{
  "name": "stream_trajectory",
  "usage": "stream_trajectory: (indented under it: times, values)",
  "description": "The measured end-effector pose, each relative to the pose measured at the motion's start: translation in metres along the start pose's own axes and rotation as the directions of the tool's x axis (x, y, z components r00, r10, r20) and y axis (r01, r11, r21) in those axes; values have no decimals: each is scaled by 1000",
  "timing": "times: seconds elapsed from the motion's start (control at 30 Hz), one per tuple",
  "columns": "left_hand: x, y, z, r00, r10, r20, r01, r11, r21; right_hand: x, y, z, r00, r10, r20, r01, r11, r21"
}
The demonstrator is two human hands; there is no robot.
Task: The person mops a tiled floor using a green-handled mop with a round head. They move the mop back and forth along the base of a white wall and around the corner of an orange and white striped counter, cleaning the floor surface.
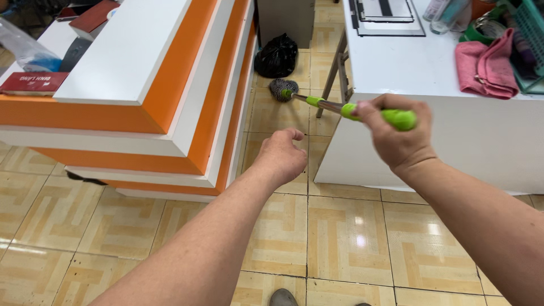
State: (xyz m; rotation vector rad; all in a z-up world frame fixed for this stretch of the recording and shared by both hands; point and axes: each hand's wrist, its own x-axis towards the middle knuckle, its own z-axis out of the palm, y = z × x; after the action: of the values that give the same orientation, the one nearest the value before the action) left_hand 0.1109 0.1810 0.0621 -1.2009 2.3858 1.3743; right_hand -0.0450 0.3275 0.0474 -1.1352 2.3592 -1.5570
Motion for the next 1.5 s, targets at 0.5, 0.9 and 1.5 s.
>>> stream_trajectory:
  times: [0.5, 0.9, 1.5]
  values:
    - [33, 70, 78, 972, 228, 60, -230, 973, 36, -47, -43, -62, 998, -31, -47, 43, 955, 293]
    - [30, 117, 145, 923, 323, 211, -359, 919, 166, -73, -32, -144, 900, 138, -415, 109, 848, 519]
    - [66, 182, 115, 833, 341, 435, 358, 267, -895, -11, -68, -169, 979, 18, -201, 106, 802, 588]
